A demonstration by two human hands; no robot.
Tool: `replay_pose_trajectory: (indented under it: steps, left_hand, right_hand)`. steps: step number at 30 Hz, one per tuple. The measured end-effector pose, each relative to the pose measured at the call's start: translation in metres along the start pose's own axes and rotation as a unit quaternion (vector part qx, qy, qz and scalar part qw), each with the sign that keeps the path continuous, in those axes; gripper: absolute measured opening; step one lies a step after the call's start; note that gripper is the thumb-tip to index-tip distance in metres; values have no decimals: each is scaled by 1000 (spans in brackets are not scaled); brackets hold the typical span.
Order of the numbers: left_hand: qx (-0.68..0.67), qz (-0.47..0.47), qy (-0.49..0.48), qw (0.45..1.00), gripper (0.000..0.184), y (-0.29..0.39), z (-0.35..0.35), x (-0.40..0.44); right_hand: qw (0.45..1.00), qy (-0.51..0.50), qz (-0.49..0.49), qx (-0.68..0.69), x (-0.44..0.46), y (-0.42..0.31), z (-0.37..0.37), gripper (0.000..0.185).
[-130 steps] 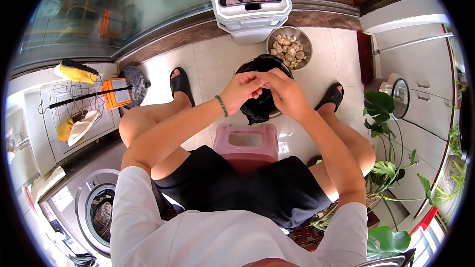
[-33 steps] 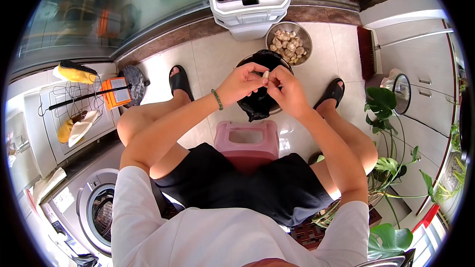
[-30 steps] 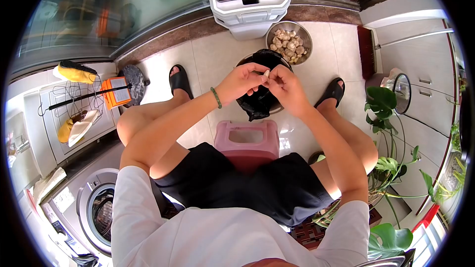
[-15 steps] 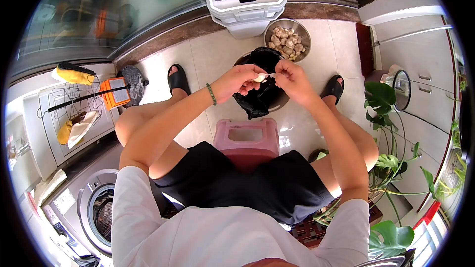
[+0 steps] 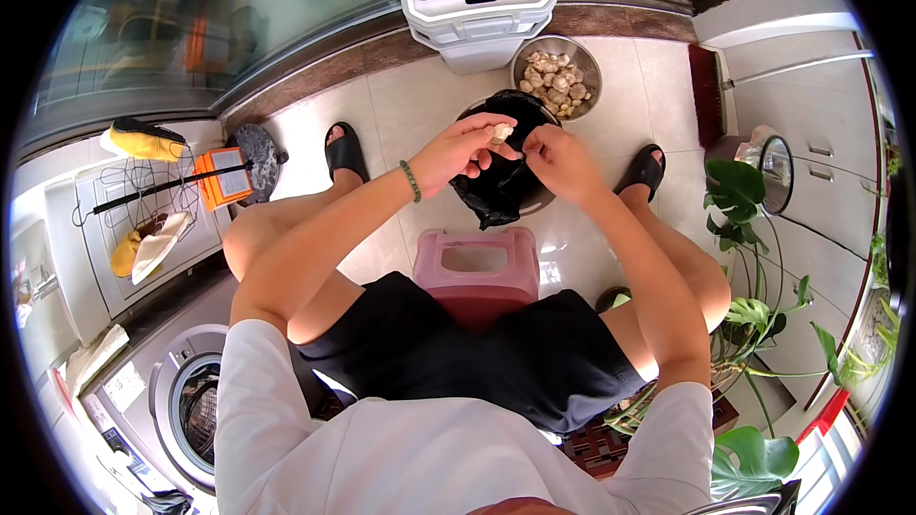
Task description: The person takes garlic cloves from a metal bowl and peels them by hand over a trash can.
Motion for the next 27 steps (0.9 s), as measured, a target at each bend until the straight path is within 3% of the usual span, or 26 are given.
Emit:
replay_pose_trajectory:
  steps: [8,10,22,27]
  left_hand:
    - [-35,-51,43,997,32,-4,0,0]
    - [-33,-53,44,997,32,-4,2,-1]
    - [-95,-13,13,995,33,-8,6,1]
    - [-119,9,6,993,31,-11,9,2]
  right_hand:
    - [989,95,-112,31,-9,-47,-13,15]
    - [977,114,-179,26,-11,-54,-16,15]
    - [981,89,-141,99,-6,-43,-12,9]
    - [975,134,-174,38,-11,-47,-15,9]
Point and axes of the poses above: each hand's wrist, its own x-axis towards the middle knuckle, its own z-axis out of the palm, y = z × x, the point moved 4 cm from there along x, towards the middle knuckle, and after that the axes turned 6 degrees about z, right-handed, at the moved point
